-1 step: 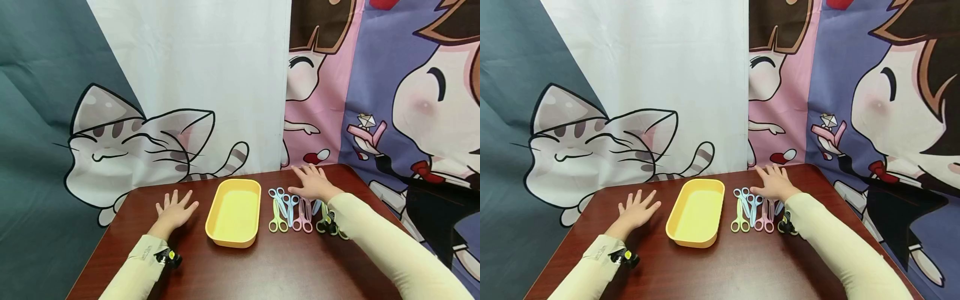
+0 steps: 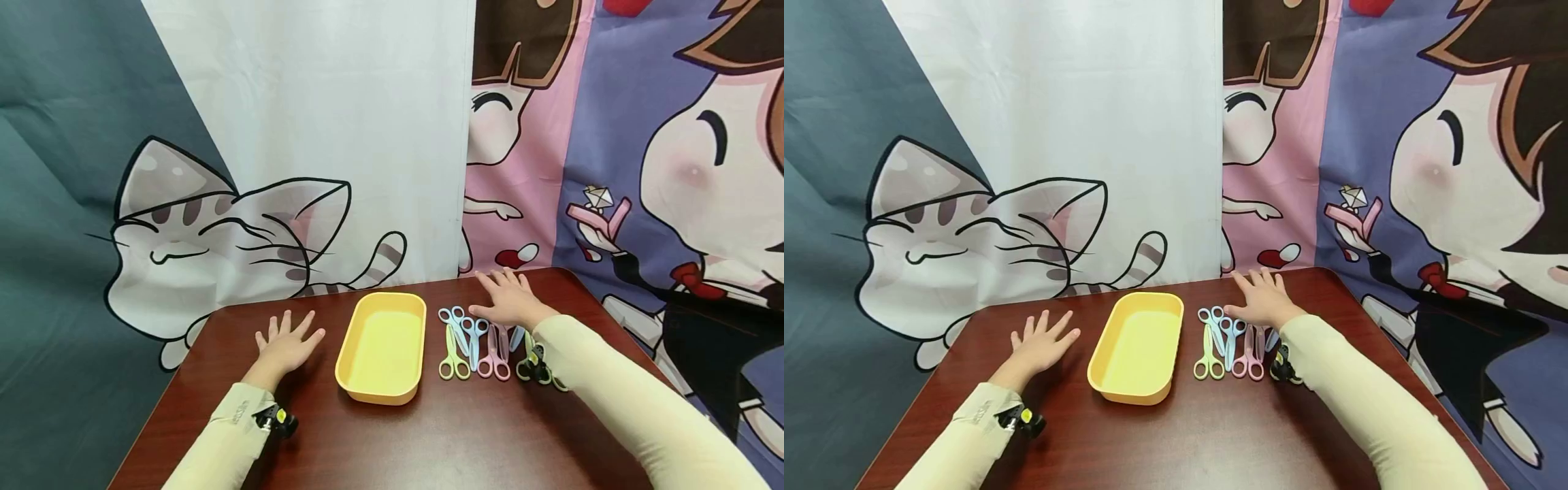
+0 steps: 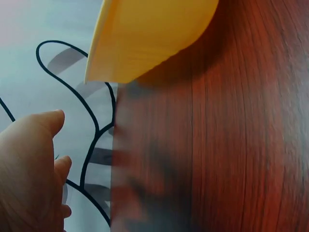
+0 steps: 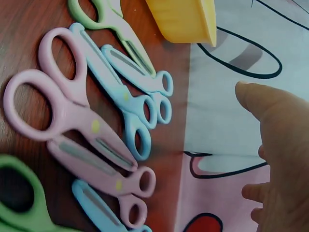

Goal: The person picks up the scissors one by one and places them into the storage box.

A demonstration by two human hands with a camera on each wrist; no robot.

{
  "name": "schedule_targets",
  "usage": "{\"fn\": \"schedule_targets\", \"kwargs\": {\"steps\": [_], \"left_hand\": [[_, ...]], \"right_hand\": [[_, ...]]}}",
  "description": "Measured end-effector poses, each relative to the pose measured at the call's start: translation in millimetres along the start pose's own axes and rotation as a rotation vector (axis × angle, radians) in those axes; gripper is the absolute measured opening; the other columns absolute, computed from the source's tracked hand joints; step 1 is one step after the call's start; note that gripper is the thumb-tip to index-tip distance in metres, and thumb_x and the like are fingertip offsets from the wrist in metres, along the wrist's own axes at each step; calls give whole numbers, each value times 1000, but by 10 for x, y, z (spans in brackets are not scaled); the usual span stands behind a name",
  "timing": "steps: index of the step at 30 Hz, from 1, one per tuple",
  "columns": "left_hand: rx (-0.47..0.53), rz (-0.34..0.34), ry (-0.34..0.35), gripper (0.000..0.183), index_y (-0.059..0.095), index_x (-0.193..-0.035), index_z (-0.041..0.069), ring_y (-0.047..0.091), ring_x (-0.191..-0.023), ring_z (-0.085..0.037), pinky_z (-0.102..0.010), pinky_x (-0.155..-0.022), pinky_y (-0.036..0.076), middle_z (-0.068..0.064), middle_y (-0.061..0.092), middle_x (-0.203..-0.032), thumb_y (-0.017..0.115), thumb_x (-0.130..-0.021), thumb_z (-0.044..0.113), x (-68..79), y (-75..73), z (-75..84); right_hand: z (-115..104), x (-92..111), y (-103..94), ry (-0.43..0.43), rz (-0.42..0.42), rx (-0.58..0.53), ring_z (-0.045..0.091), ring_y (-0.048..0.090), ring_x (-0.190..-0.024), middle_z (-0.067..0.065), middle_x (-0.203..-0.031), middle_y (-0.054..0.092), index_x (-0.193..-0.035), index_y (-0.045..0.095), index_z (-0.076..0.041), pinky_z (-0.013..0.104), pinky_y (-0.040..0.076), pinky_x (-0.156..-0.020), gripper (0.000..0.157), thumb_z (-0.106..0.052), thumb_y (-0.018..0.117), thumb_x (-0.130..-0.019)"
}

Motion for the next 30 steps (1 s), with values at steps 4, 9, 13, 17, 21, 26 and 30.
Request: {"fn": "schedule_targets", "kwargs": {"steps": [4, 9, 13, 17, 21, 26, 30], "left_hand": [[36, 13, 9, 83, 24, -161, 26, -1, -148, -56, -78, -110, -5, -29, 7, -164, 23, -96, 78, -33, 38, 47], [275, 44, 32, 76, 24, -161, 21, 22, -145, -53, -72, -113, 20, -31, 23, -158, 34, -101, 67, -113, 100, 177], [604, -11, 1, 72, 23, -161, 18, 41, -137, -47, -59, -104, 46, -30, 30, -156, 49, -103, 52, -162, 182, 280], [799, -64, -57, 70, 24, -160, 19, 60, -117, -40, -43, -79, 61, -27, 44, -147, 58, -103, 42, -167, 270, 380], [821, -56, -46, 64, 33, -157, 15, 68, -96, -29, -40, -67, 61, -22, 59, -126, 63, -101, 27, -132, 342, 445], [879, -77, -32, 49, 51, -145, 6, 69, -81, -21, -39, -65, 61, -14, 66, -106, 66, -98, 8, -77, 417, 454], [949, -104, -58, 47, 55, -141, 7, 68, -73, -21, -36, -58, 60, -13, 67, -99, 68, -95, 3, -24, 418, 432]], "right_hand": [[-52, -62, 78, 7, 10, -93, 53, 27, -143, 30, -151, 40, -156, 32, -5, 71, 19, -114, 84, -53, 63, -94], [-242, -143, 328, 138, -10, -415, 45, 49, -131, 30, -148, 45, -156, 28, -1, 57, 41, -108, 80, -44, 62, -98], [-479, -128, 628, 301, -66, -800, 39, 66, -106, 31, -144, 48, -157, 25, -1, 47, 58, -87, 78, -33, 65, -98], [-699, -94, 907, 386, -85, -1160, 30, 69, -81, 32, -134, 53, -158, 20, 0, 39, 62, -66, 77, -17, 66, -98], [-855, -71, 1080, 371, -71, -1325, 21, 65, -65, 22, -109, 61, -156, 26, -3, 34, 60, -56, 69, -7, 63, -98], [-958, -63, 1139, 314, -12, -1406, 17, 61, -61, 13, -95, 59, -149, 39, -1, 30, 58, -52, 53, 0, 57, -99], [-979, -70, 1116, 303, 8, -1380, 16, 57, -61, 11, -94, 58, -150, 43, -2, 28, 55, -49, 52, -2, 56, -100]]}}
Point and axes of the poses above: each hand's wrist, its own x-axis away from the middle knuckle, its own y-axis out of the palm, z = x × y, the point moved 6 cm from there along -x, towards the middle knuckle
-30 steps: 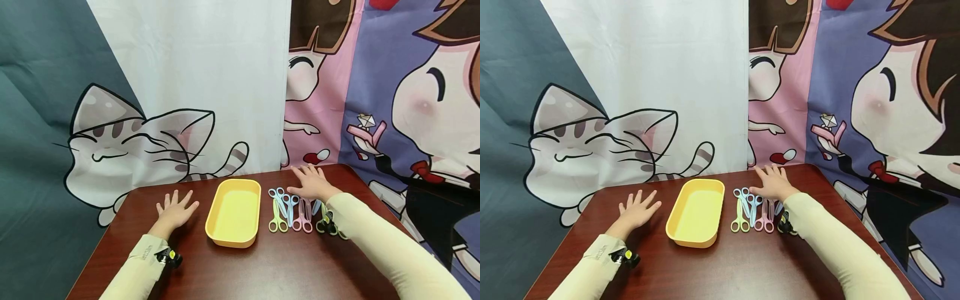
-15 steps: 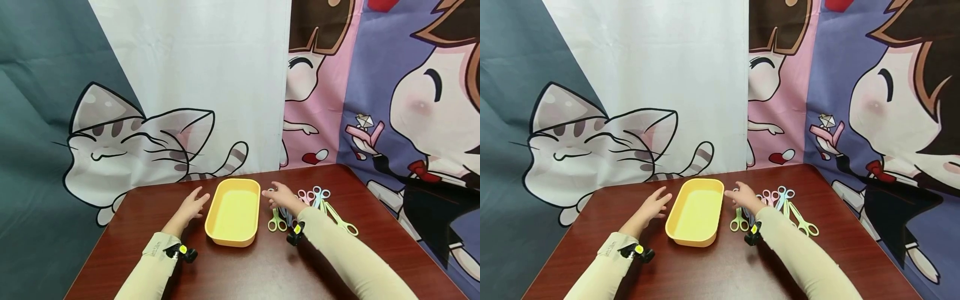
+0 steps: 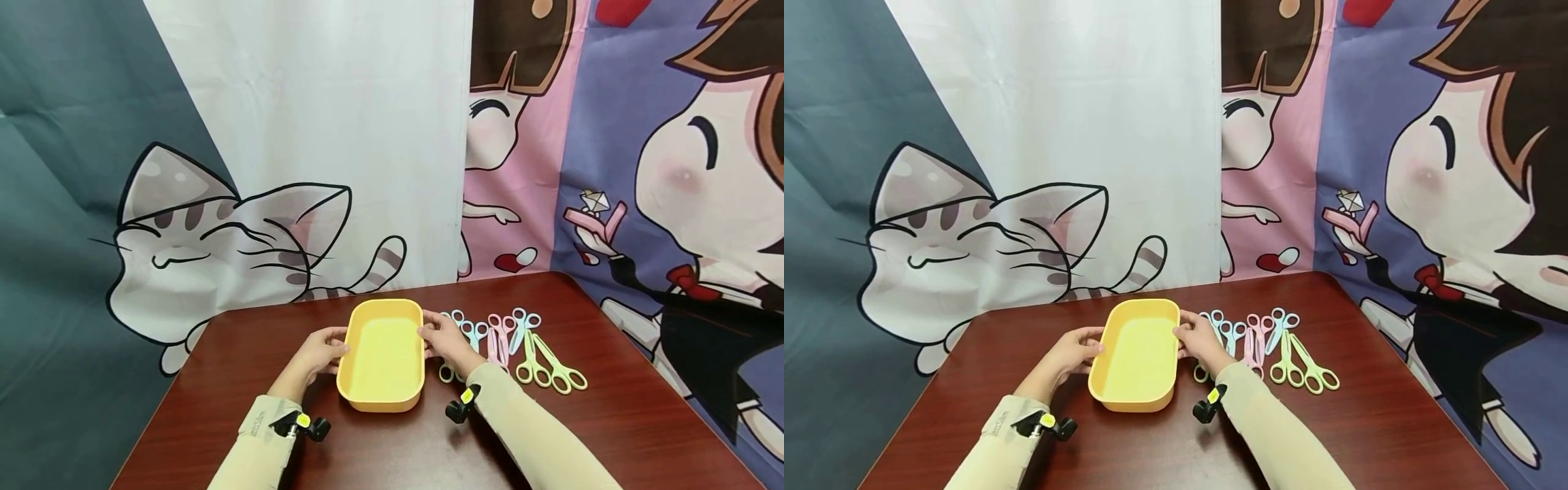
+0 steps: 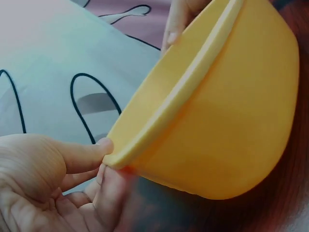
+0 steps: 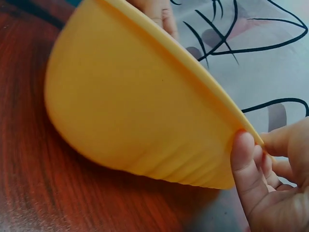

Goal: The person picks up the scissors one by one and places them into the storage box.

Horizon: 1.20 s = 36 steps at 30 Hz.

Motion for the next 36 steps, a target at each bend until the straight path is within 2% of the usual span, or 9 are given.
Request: {"fn": "schedule_targets", "kwargs": {"steps": [6, 12, 18, 21, 25, 28, 31, 33, 36], "left_hand": [[79, -58, -44, 51, 50, -143, 7, 64, -72, -21, -34, -58, 60, -15, 66, -101, 68, -95, 4, 121, 65, -71], [106, -117, -39, 49, 48, -139, 2, 63, -72, -20, -34, -58, 60, -13, 66, -95, 69, -95, 5, 197, 182, -85], [166, -241, -13, 34, 49, -122, -6, 63, -70, -18, -33, -59, 61, -9, 63, -85, 67, -95, 4, 254, 330, -108], [205, -307, -7, 31, 49, -118, -8, 64, -70, -18, -33, -61, 61, -9, 63, -84, 66, -95, 4, 266, 388, -133], [276, -377, -9, 22, 53, -113, -4, 64, -70, -15, -29, -61, 61, -7, 64, -82, 64, -96, 4, 228, 437, -190], [389, -463, -11, 6, 56, -107, 3, 65, -69, -11, -25, -62, 60, -4, 66, -82, 57, -100, 2, 196, 477, -248], [503, -549, -15, 13, 59, -101, 9, 65, -69, -7, -23, -63, 59, -1, 67, -82, 49, -104, 0, 188, 518, -319], [545, -572, -13, 18, 59, -99, 11, 65, -69, -6, -22, -63, 59, 0, 68, -82, 47, -104, 0, 188, 529, -353], [557, -559, -14, 19, 60, -96, 12, 65, -68, -6, -22, -62, 59, 0, 67, -80, 47, -104, -1, 188, 535, -374]], "right_hand": [[-8, 37, -37, 19, -18, 57, 17, 58, -61, 13, -100, 58, -150, 45, -7, 28, 55, -48, 51, -5, 57, -101], [1, 89, -123, -8, -51, 66, 16, 58, -59, 13, -97, 56, -149, 46, -6, 28, 53, -46, 51, -4, 57, -100], [50, 188, -240, -15, -63, 57, 16, 58, -61, 11, -98, 56, -149, 45, -3, 27, 52, -44, 51, -3, 58, -100], [56, 213, -279, -22, -77, 66, 16, 57, -63, 11, -98, 53, -148, 45, -2, 27, 52, -44, 50, -2, 57, -100], [41, 218, -310, -28, -89, 86, 17, 58, -67, 11, -100, 51, -147, 45, -1, 27, 53, -45, 48, -2, 55, -100], [17, 212, -319, -21, -88, 101, 18, 58, -69, 12, -100, 51, -147, 45, -2, 29, 54, -46, 48, -2, 56, -100], [16, 215, -329, -1, -95, 106, 19, 58, -68, 12, -99, 52, -147, 45, -3, 30, 54, -46, 50, -1, 57, -100], [18, 221, -336, 9, -102, 108, 19, 59, -68, 12, -98, 54, -147, 45, -4, 29, 54, -46, 51, -2, 59, -99], [20, 224, -347, 10, -107, 120, 19, 61, -69, 13, -98, 57, -147, 46, -5, 29, 55, -47, 51, -3, 61, -98]]}}
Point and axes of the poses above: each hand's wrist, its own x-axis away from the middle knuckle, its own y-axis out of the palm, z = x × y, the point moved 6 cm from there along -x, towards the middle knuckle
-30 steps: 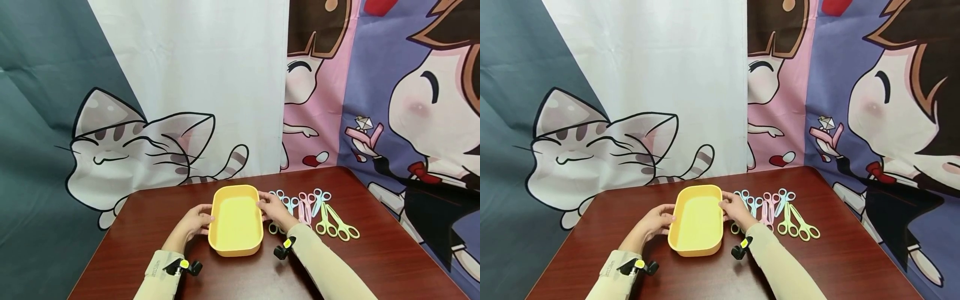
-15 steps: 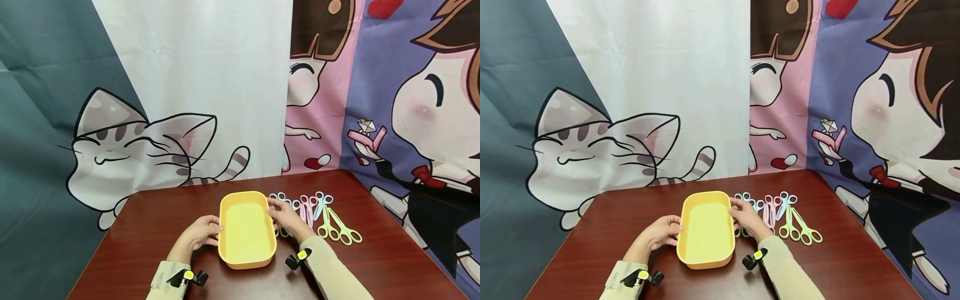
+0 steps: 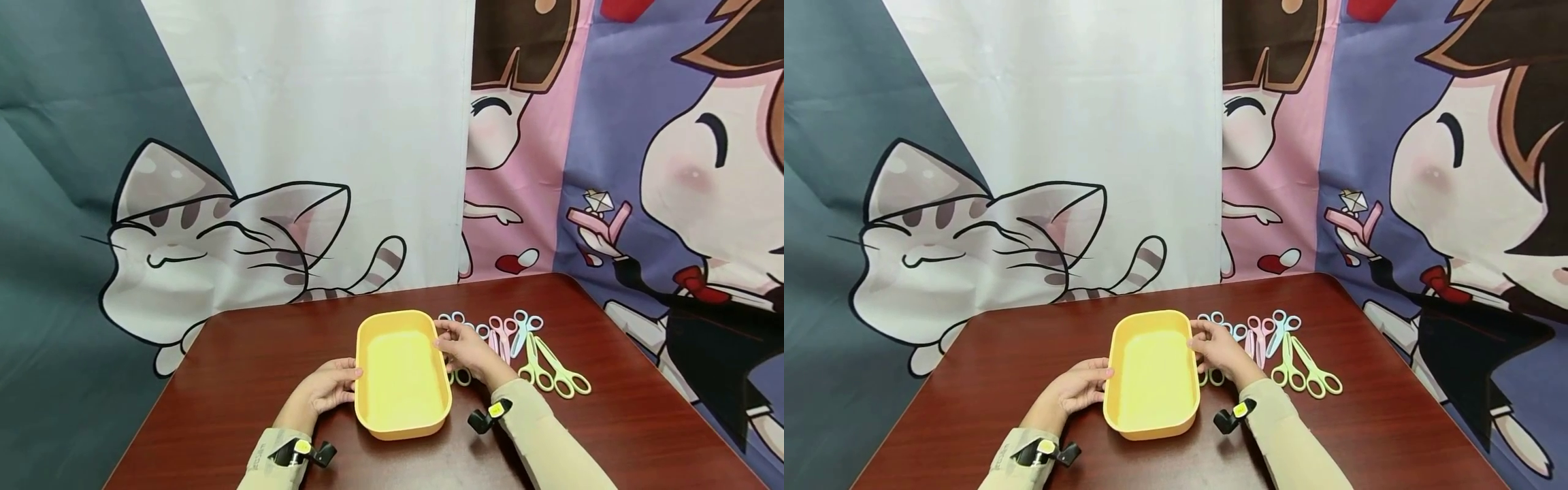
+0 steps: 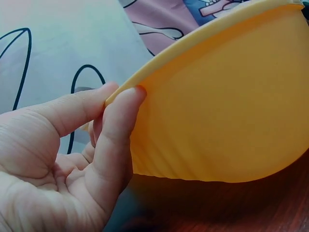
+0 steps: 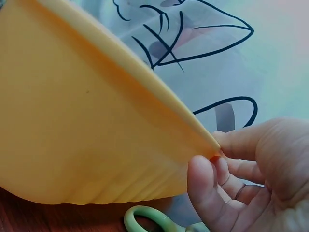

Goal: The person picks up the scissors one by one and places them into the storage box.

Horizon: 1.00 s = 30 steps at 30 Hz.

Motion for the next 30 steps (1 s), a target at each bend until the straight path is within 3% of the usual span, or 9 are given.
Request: {"fn": "schedule_targets", "kwargs": {"steps": [7, 10, 14, 17, 24, 27, 30], "left_hand": [[54, -48, 43, 28, 60, -96, 12, 64, -66, -6, -22, -61, 59, 1, 67, -79, 39, -105, -5, 28, 96, 39], [90, -94, 76, 31, 59, -96, 12, 63, -66, -6, -22, -60, 58, 1, 67, -78, 36, -105, -6, 45, 149, 68], [109, -131, 101, 30, 59, -96, 12, 62, -66, -5, -22, -61, 58, 1, 67, -79, 36, -105, -5, 40, 158, 58], [117, -144, 108, 32, 59, -96, 13, 62, -67, -5, -22, -61, 58, 2, 67, -80, 33, -106, -5, 16, 125, 12], [111, -132, 128, 33, 58, -95, 15, 59, -66, -4, -20, -59, 56, 4, 65, -79, 33, -107, -4, -23, 61, -61], [120, -145, 133, 34, 59, -96, 14, 61, -67, -4, -20, -60, 57, 3, 67, -80, 32, -107, -4, -28, 72, -57], [135, -170, 129, 36, 59, -97, 13, 63, -68, -5, -22, -62, 58, 2, 68, -82, 30, -107, -5, -25, 94, -35]], "right_hand": [[-81, -6, -132, -49, 30, 91, 23, 62, -70, 14, -97, 61, -142, 47, 4, 34, 59, -56, 50, -7, 66, -97], [-127, -7, -306, -72, 118, 149, 25, 64, -74, 17, -98, 62, -138, 50, 7, 38, 61, -60, 46, -9, 65, -98], [-156, 38, -577, -56, 290, 376, 24, 65, -70, 16, -98, 64, -127, 58, 4, 35, 59, -58, 37, -14, 66, -97], [-157, 90, -695, -15, 352, 577, 22, 63, -63, 13, -92, 64, -117, 61, 2, 33, 55, -53, 31, -18, 68, -95], [-152, 118, -680, 0, 381, 968, 25, 56, -67, 8, -78, 59, -90, 61, -3, 40, 48, -61, 21, -20, 74, -89], [-111, 105, -638, 51, 374, 1081, 29, 59, -70, 11, -79, 61, -93, 62, -3, 46, 50, -61, 25, -23, 75, -87], [-67, 80, -601, 102, 366, 1134, 34, 64, -76, 16, -87, 66, -106, 65, 0, 51, 52, -61, 34, -26, 75, -88]]}}
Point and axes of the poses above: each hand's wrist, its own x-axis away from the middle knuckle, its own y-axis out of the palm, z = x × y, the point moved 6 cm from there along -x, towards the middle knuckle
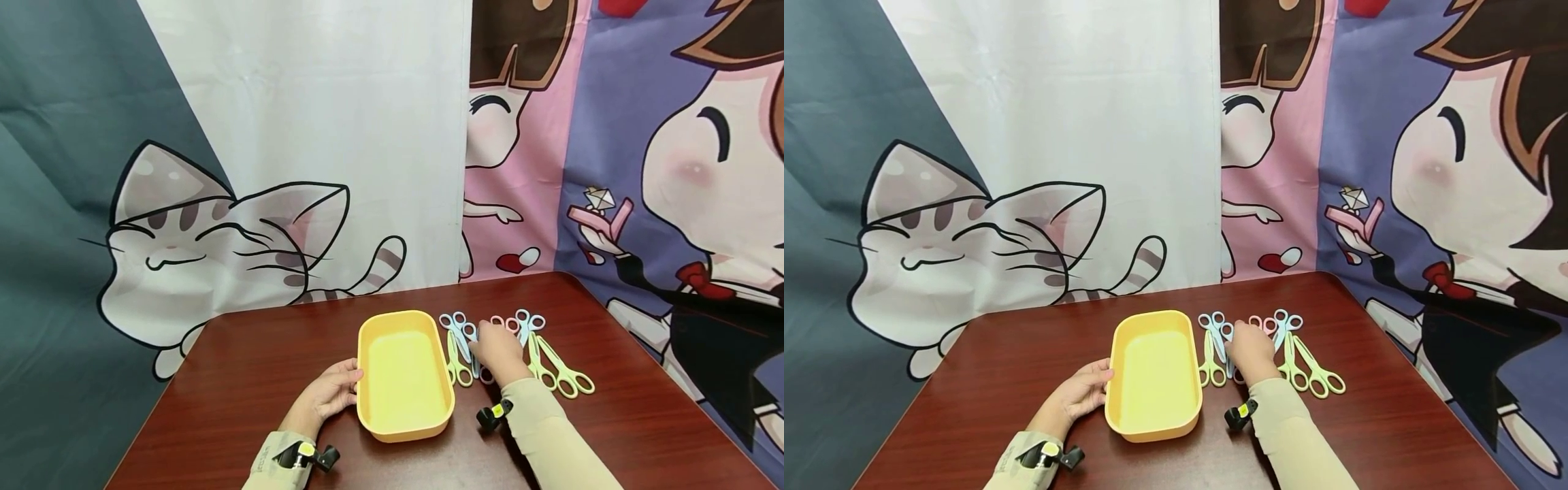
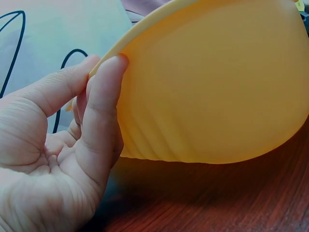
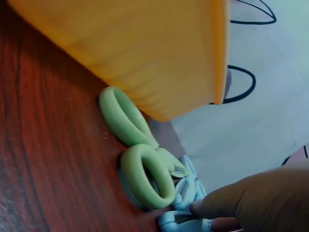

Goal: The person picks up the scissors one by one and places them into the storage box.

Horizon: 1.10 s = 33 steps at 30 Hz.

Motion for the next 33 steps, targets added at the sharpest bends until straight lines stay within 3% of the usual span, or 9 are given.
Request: {"fn": "schedule_targets", "kwargs": {"steps": [4, 9, 16, 24, 29, 33], "left_hand": [[22, -20, -8, 34, 58, -99, 12, 64, -69, -6, -24, -64, 59, 1, 69, -84, 29, -107, -5, 7, 54, 37], [33, -34, -9, 31, 56, -101, 10, 65, -70, -7, -24, -65, 60, 0, 69, -86, 30, -107, -5, 20, 125, 89], [41, -26, -18, 36, 58, -102, 11, 65, -69, -7, -25, -65, 60, 0, 69, -85, 26, -107, -6, 7, 69, 36], [19, -28, -28, 32, 57, -100, 12, 63, -69, -6, -25, -66, 60, 2, 69, -84, 31, -107, -5, 20, 97, 26], [14, -29, -22, 31, 57, -101, 11, 64, -70, -7, -25, -66, 60, 1, 68, -85, 31, -107, -5, 32, 145, 76], [19, -28, -23, 30, 57, -101, 11, 63, -70, -7, -24, -65, 59, 1, 68, -84, 32, -107, -4, 37, 140, 75]], "right_hand": [[-20, -3, 28, 18, 14, 22, 38, 66, -80, 21, -94, 68, -121, 60, 5, 53, 54, -62, 50, -28, 76, -87], [-54, 23, 20, 34, 49, 32, 40, 66, -73, 21, -85, 67, -123, 50, 8, 54, 54, -58, 60, -30, 78, -86], [-56, 39, 35, 56, 79, -10, 40, 65, -71, 20, -80, 64, -114, 48, 6, 54, 53, -56, 47, -21, 73, -85], [6, 24, 37, 51, 109, -112, 39, 65, -73, 20, -84, 65, -121, 47, 9, 51, 51, -56, 53, -17, 67, -80], [-69, 7, -111, -14, 175, -148, 38, 64, -76, 20, -91, 66, -112, 53, 6, 52, 53, -62, 44, -23, 67, -82], [-278, 56, -306, -74, 207, -225, 35, 65, -78, 19, -95, 68, -120, 55, 4, 50, 55, -68, 46, -24, 66, -86]]}}
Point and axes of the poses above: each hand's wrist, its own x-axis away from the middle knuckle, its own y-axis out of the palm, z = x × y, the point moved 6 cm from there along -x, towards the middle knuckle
